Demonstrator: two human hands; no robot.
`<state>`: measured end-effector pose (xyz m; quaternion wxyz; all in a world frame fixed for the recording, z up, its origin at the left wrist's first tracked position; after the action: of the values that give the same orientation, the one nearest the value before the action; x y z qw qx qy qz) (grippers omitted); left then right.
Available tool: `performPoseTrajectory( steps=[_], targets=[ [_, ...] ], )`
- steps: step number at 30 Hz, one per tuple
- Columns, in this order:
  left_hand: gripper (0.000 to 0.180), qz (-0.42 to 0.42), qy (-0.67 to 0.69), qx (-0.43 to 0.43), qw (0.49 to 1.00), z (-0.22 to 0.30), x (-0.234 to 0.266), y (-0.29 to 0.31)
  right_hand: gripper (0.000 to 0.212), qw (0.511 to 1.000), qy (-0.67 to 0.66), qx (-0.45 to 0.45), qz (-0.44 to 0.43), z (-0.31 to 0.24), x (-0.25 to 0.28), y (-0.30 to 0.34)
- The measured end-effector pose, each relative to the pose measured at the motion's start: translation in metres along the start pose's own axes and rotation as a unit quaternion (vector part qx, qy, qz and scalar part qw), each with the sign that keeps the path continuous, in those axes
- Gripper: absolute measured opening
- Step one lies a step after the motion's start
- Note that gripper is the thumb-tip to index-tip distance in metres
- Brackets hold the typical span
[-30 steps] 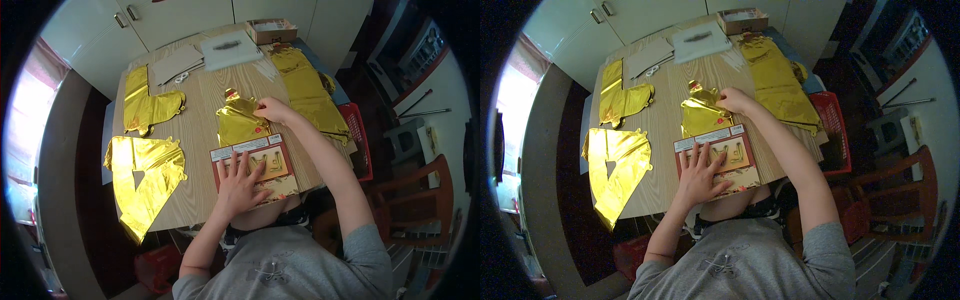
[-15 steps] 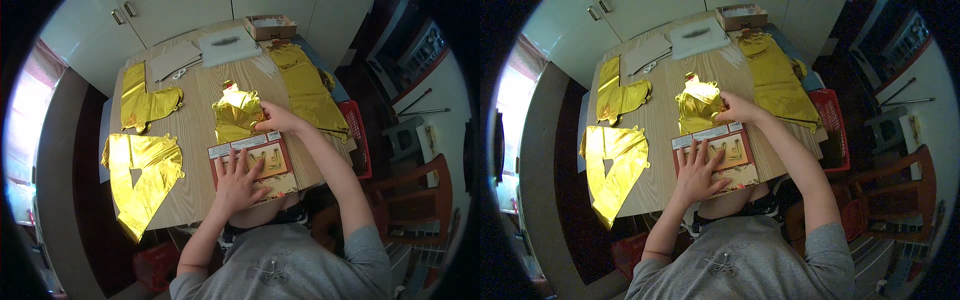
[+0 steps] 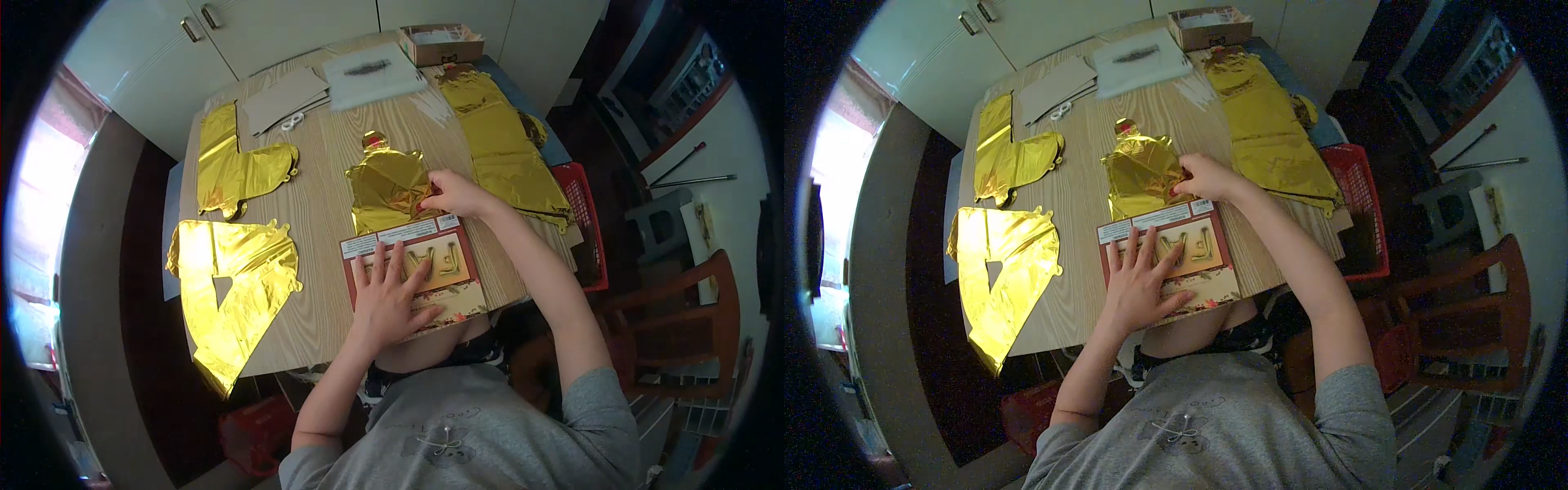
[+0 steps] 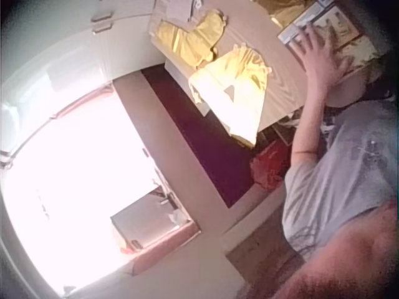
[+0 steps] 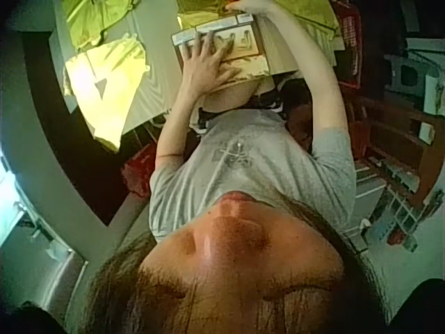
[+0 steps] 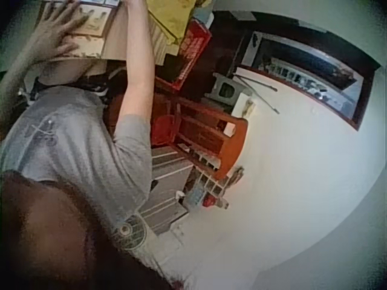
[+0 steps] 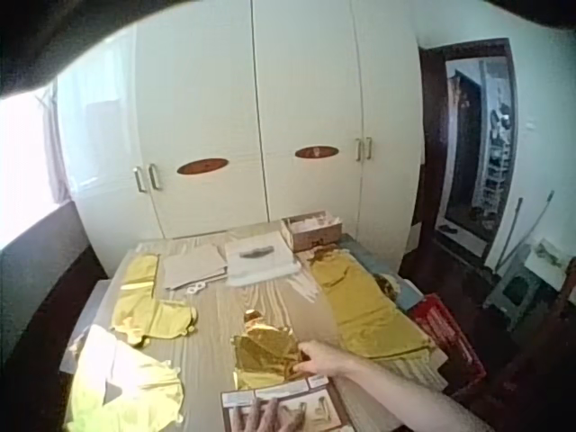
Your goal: Folding gold foil sheets around rectangular cardboard inserts to package them.
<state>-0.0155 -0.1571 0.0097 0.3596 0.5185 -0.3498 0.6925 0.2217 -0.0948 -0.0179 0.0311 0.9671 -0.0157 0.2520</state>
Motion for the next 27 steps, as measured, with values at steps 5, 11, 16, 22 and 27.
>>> performPoseTrajectory(
  steps=[5, 11, 16, 22, 27],
  targets=[
    [0.074, -0.001, 0.004, -0.005, 1.0, 0.002, 0.0, -0.001, 0.034, 0.998, -0.062, -0.006, 0.007, 0.007, 0.001, 0.001],
    [0.075, 0.003, -0.001, -0.003, 1.0, 0.001, 0.0, 0.0, 0.037, 0.995, 0.102, -0.019, 0.013, -0.026, 0.009, 0.01],
    [0.075, 0.003, -0.001, -0.001, 1.0, 0.001, -0.001, -0.001, 0.038, 0.996, 0.085, -0.021, 0.001, -0.005, 0.009, 0.004],
    [0.075, 0.009, 0.003, 0.0, 1.0, 0.0, -0.001, -0.001, 0.039, 0.994, 0.113, -0.002, 0.007, -0.002, 0.008, 0.003],
    [0.074, 0.006, 0.005, 0.0, 1.0, 0.001, 0.001, -0.001, 0.038, 0.991, 0.132, -0.007, 0.004, -0.01, 0.009, 0.007]
  ],
)
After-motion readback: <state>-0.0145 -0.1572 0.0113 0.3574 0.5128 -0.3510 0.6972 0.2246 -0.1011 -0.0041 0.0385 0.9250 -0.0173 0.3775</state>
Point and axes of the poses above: each hand's wrist, its own y-axis away from the middle knuckle, its own x-axis out of the back of the hand, z = x × y, the point moved 4 cm from there along -y, towards the middle knuckle, and after that the axes turned 1 degree about x, right-handed, at the moved point
